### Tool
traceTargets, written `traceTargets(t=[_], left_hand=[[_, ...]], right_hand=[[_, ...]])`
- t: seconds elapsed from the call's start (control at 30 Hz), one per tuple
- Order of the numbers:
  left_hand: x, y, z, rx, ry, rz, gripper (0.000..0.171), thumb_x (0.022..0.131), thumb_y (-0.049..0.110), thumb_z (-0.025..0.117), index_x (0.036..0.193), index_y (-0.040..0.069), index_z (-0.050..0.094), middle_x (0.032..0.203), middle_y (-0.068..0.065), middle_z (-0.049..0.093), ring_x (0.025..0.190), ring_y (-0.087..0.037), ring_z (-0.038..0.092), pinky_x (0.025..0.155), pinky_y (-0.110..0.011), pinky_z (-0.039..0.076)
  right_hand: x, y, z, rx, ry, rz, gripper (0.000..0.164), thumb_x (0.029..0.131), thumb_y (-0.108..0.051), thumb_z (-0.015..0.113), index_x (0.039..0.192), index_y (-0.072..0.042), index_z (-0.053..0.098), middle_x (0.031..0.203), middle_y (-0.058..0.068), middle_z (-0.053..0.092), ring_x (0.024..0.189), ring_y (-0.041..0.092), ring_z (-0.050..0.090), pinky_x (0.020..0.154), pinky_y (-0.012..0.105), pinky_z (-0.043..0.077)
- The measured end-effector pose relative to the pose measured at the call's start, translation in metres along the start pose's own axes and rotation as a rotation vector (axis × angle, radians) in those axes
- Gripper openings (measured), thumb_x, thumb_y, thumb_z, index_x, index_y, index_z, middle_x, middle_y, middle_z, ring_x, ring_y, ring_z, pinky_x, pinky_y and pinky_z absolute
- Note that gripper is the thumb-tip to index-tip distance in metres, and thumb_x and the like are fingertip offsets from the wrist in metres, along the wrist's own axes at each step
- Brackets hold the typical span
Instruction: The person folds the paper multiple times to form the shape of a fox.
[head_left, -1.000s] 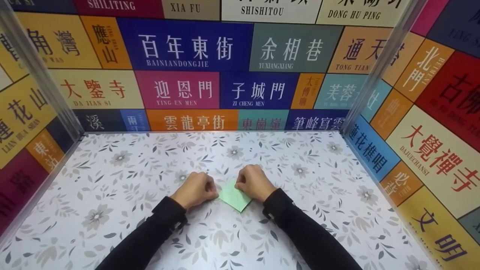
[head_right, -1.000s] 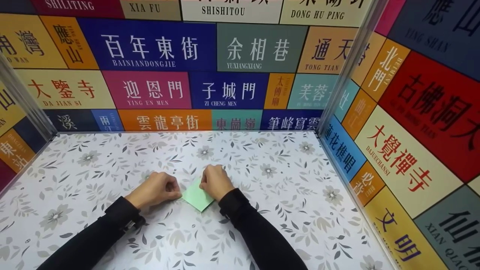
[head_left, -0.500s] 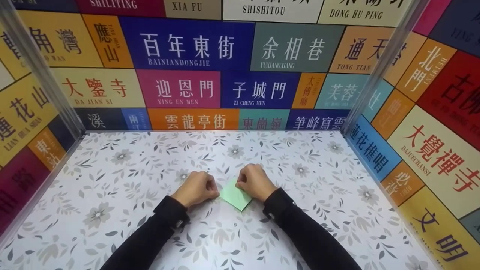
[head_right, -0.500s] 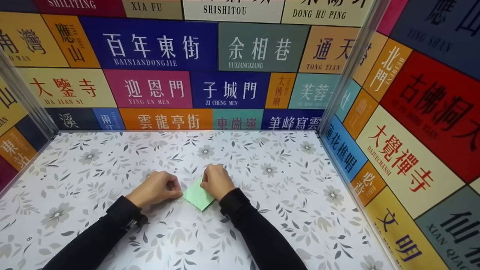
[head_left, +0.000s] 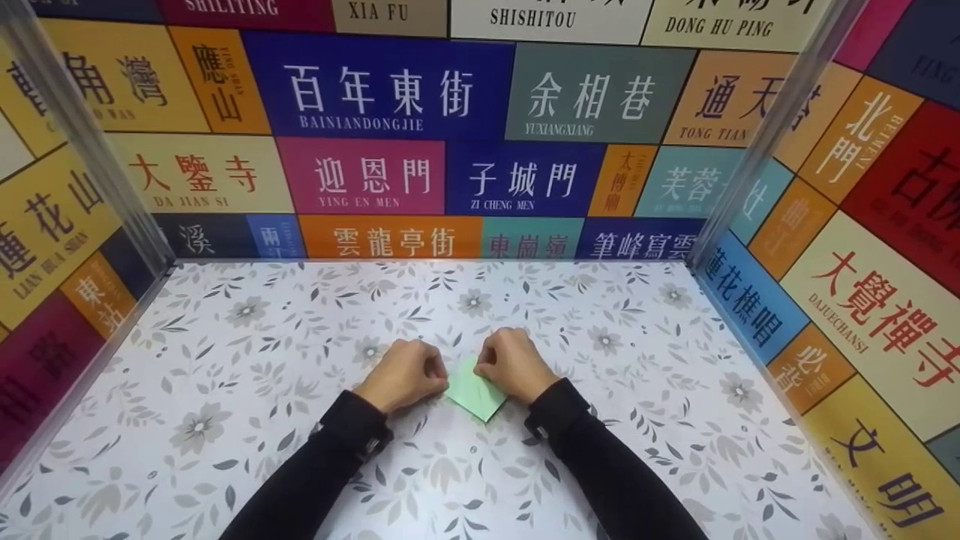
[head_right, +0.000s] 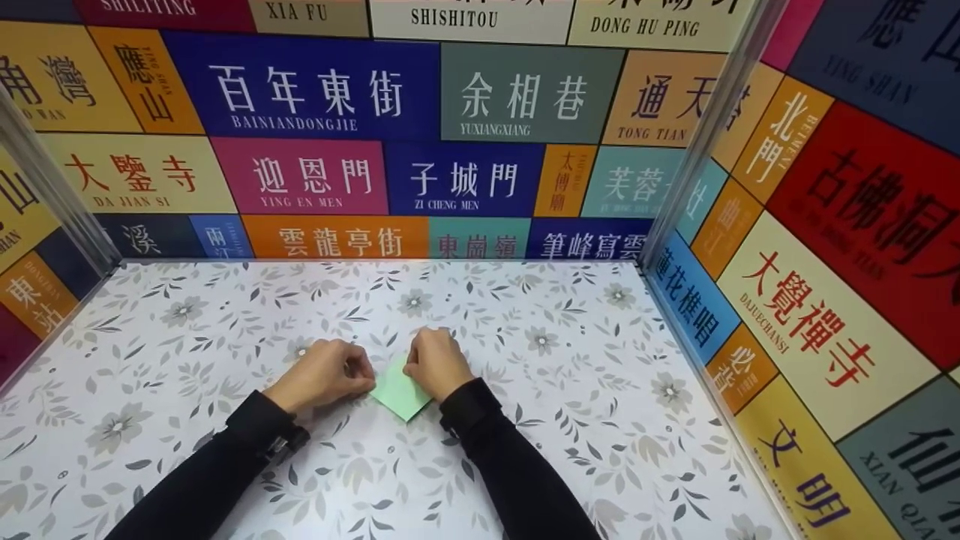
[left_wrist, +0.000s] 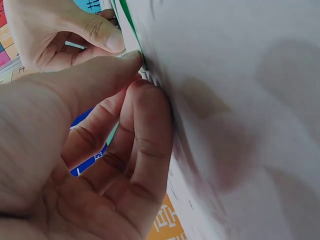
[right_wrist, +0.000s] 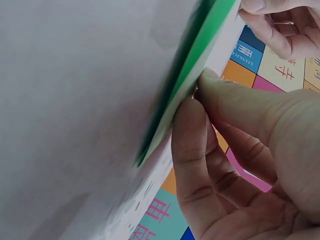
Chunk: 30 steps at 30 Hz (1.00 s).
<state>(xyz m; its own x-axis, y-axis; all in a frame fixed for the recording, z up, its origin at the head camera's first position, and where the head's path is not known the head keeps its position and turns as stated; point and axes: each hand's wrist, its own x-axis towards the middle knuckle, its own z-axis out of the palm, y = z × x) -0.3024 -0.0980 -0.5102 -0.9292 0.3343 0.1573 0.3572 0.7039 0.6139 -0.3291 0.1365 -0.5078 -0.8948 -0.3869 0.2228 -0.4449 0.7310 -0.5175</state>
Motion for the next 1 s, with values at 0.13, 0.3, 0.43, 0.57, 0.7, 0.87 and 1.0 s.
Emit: traceTargets(t=[0.13,0.3,0.43,0.57,0.7,0.87,1.0], left_hand=[[0.004,0.005,0.006,0.006,0.004,0.008,0.013,0.085,0.003,0.093,0.083,0.012,0.083,0.076,0.001,0.077,0.067,-0.010,0.061,0.069,-0.031,0.057],[0.007,0.013,0.012,0.023,0.029,0.044,0.013,0.086,0.002,0.092,0.083,0.010,0.082,0.075,0.000,0.077,0.067,-0.010,0.062,0.068,-0.031,0.058],[0.005,0.015,0.014,0.036,0.049,0.036,0.014,0.088,0.005,0.094,0.085,0.008,0.081,0.075,-0.001,0.073,0.068,-0.012,0.060,0.068,-0.032,0.055],[0.003,0.016,0.016,0.038,0.059,0.018,0.012,0.088,0.005,0.094,0.089,0.006,0.082,0.076,-0.001,0.072,0.068,-0.012,0.060,0.068,-0.033,0.056],[0.001,0.018,0.016,0.038,0.068,0.026,0.011,0.087,0.003,0.092,0.091,0.005,0.082,0.076,-0.002,0.073,0.068,-0.013,0.061,0.067,-0.035,0.057],[0.003,0.018,0.016,0.040,0.071,0.004,0.012,0.088,0.005,0.093,0.092,0.005,0.082,0.077,-0.003,0.073,0.069,-0.013,0.061,0.070,-0.036,0.058],[0.005,0.019,0.016,0.034,0.066,-0.005,0.013,0.087,0.006,0.093,0.093,0.004,0.082,0.078,-0.004,0.075,0.069,-0.014,0.063,0.071,-0.038,0.061]], right_hand=[[-0.001,0.001,-0.001,0.000,0.002,0.015,0.017,0.093,-0.003,0.095,0.080,-0.009,0.085,0.075,0.004,0.080,0.069,0.012,0.062,0.070,0.033,0.056],[-0.003,0.001,-0.001,-0.018,-0.002,0.021,0.019,0.094,-0.006,0.095,0.079,-0.010,0.084,0.073,0.002,0.079,0.065,0.009,0.058,0.066,0.029,0.051],[-0.004,0.000,0.000,-0.041,0.005,-0.001,0.018,0.094,-0.006,0.095,0.080,-0.010,0.085,0.073,0.002,0.079,0.065,0.009,0.058,0.066,0.028,0.051],[-0.005,0.000,0.000,-0.039,0.002,-0.016,0.014,0.093,-0.004,0.094,0.082,-0.009,0.086,0.074,0.003,0.081,0.067,0.011,0.062,0.069,0.031,0.055],[-0.007,0.000,-0.002,-0.031,-0.008,-0.012,0.013,0.091,-0.002,0.094,0.082,-0.009,0.087,0.075,0.003,0.082,0.067,0.012,0.064,0.069,0.032,0.057],[-0.008,0.003,-0.007,-0.022,-0.018,0.010,0.010,0.089,-0.003,0.095,0.084,-0.008,0.088,0.076,0.003,0.082,0.069,0.012,0.064,0.070,0.033,0.058],[-0.010,0.006,-0.013,-0.012,-0.016,0.039,0.009,0.089,-0.005,0.097,0.088,-0.007,0.088,0.081,0.004,0.084,0.073,0.013,0.070,0.075,0.037,0.064]])
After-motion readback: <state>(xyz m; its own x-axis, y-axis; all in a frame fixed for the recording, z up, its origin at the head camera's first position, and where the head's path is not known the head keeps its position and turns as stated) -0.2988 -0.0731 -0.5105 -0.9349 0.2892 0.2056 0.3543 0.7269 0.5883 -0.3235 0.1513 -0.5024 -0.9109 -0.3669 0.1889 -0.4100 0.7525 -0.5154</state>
